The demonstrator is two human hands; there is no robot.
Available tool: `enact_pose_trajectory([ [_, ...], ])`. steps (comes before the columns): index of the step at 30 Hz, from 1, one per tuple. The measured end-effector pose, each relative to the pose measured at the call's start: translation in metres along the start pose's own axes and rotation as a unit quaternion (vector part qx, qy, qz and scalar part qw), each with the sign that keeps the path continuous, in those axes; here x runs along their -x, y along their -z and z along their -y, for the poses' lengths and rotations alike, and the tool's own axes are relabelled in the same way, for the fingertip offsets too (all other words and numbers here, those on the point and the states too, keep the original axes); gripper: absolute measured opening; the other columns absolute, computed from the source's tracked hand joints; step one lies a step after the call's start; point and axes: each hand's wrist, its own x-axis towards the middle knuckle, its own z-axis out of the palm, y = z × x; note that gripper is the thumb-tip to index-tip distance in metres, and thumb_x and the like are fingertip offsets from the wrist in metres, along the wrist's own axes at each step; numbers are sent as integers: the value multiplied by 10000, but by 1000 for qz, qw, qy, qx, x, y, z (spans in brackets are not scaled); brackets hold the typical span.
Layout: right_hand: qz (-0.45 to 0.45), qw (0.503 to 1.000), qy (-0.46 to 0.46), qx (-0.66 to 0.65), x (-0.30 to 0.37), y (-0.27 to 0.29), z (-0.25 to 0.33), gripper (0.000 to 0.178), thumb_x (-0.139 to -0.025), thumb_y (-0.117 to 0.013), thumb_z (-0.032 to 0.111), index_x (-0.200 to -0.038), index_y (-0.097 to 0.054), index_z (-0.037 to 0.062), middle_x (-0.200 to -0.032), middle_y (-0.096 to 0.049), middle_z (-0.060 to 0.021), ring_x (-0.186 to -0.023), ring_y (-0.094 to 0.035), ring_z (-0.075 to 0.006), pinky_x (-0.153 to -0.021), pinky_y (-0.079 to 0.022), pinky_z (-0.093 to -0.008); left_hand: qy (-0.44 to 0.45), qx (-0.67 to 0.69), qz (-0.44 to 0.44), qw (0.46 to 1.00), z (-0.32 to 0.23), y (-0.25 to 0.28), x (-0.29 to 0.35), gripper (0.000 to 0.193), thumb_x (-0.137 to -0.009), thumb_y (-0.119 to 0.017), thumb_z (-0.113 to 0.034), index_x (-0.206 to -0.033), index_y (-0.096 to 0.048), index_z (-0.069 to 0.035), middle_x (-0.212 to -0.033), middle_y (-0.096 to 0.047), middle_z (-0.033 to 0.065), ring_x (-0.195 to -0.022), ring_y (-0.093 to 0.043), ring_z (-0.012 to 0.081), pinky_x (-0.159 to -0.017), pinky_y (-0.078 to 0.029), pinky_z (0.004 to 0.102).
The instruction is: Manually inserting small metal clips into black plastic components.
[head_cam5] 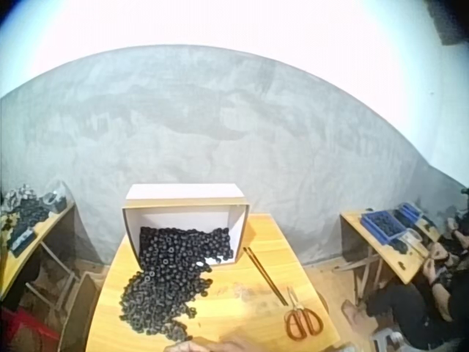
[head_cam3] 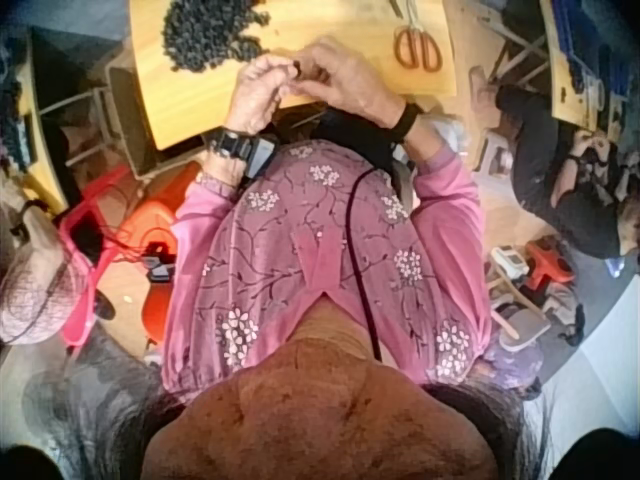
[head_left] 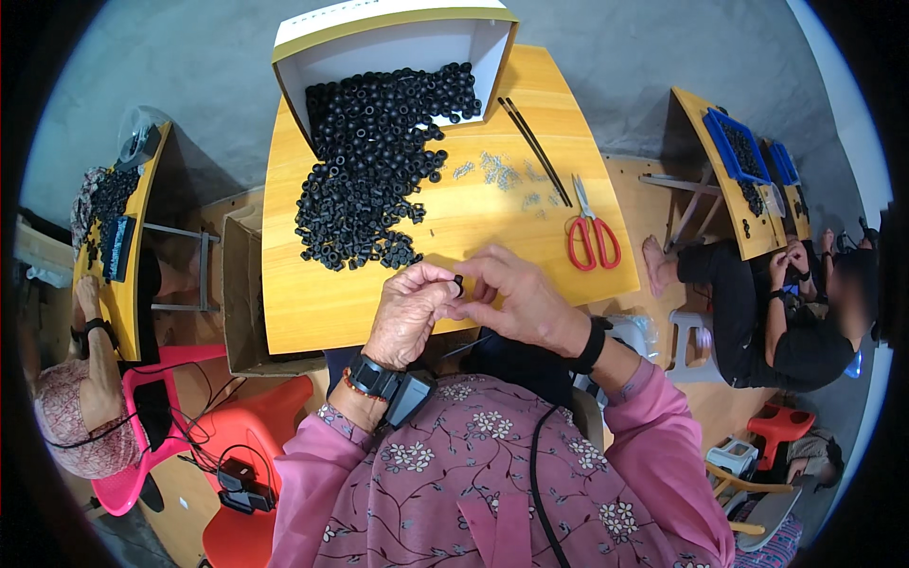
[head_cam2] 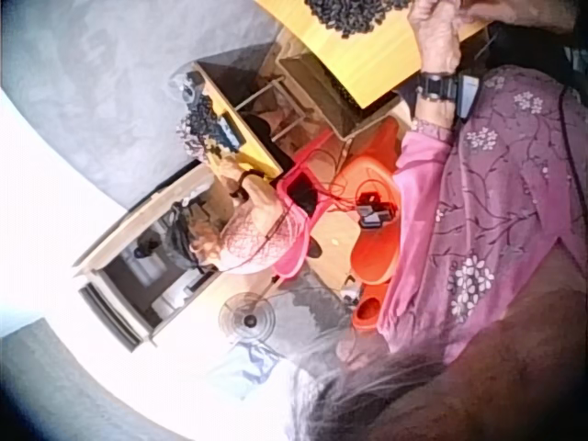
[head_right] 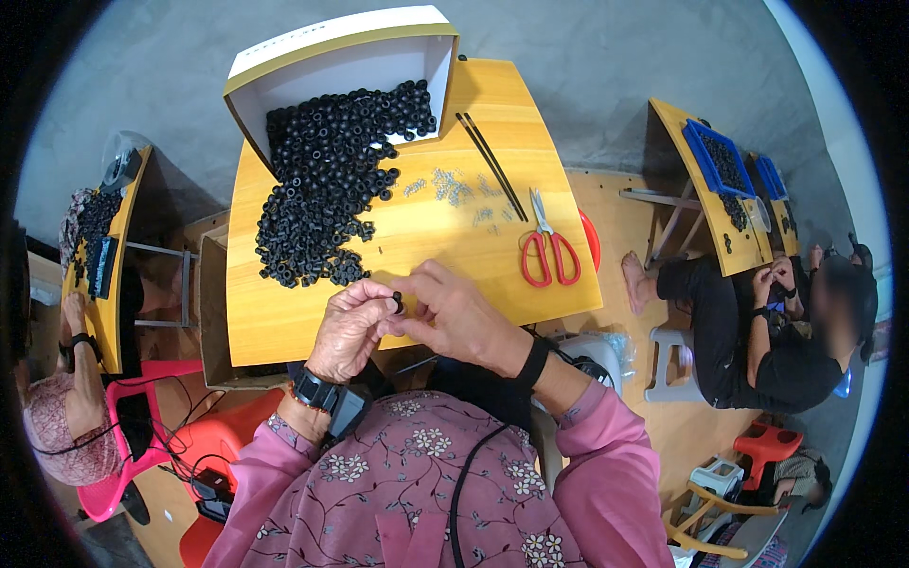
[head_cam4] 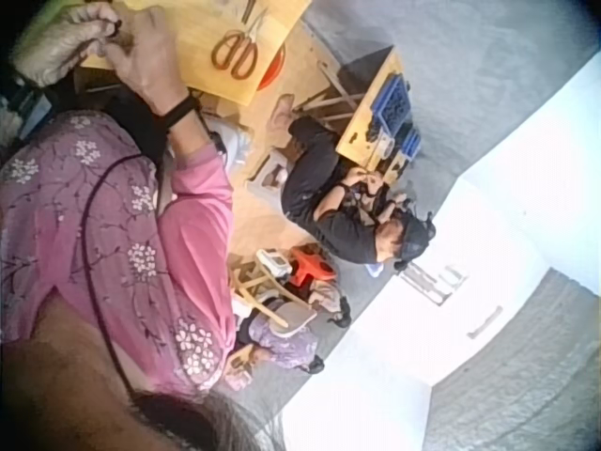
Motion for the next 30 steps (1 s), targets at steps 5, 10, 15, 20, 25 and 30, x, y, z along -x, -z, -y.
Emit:
enact_pose_trajectory([
  [5,-21,989,56,135,-1,-8,3,345,-857,-753,209,-1085,-598,2,-886,-569,-156,-766,-636,-347,-650,-515,-419,-16,-5,-16,1000,0,-9,1,102,-893,-682,27,-990,-674,-3,-887,-688,61,-752,-662,118,-652,-557,247],
  [10,8,973,68,219,-4,-6,-3,306,-844,-751,234,-959,-568,19,-830,-594,-166,-731,-631,-379,-628,-505,-454,-9,-30,-23,999,0,-7,0,82,-894,-690,19,-974,-685,1,-883,-690,53,-760,-661,110,-656,-557,249],
  [15,1,976,72,204,-3,0,-8,280,-829,-752,219,-908,-576,16,-785,-599,-158,-706,-630,-374,-614,-504,-452,-28,-55,-24,998,-5,-18,4,85,-934,-668,-34,-1007,-678,8,-897,-707,70,-768,-684,131,-715,-590,274],
  [20,-14,977,79,195,-2,-1,-8,273,-817,-758,208,-873,-569,18,-772,-594,-158,-700,-629,-369,-600,-503,-445,7,-74,15,997,-4,-8,3,92,-956,-650,-62,-992,-669,21,-895,-716,92,-784,-701,150,-747,-596,293],
  [25,-6,975,87,205,-1,-6,-15,272,-818,-754,209,-872,-562,24,-760,-578,-150,-695,-626,-365,-596,-503,-443,8,-91,32,995,-1,-3,1,105,-963,-645,-71,-950,-659,32,-863,-719,107,-774,-700,153,-740,-587,293],
  [30,34,969,94,228,-4,-2,-16,260,-855,-714,239,-881,-564,28,-789,-583,-145,-703,-633,-355,-605,-513,-442,-30,-176,11,984,3,-8,2,102,-963,-635,-51,-915,-660,36,-825,-718,95,-733,-679,133,-707,-569,275],
])
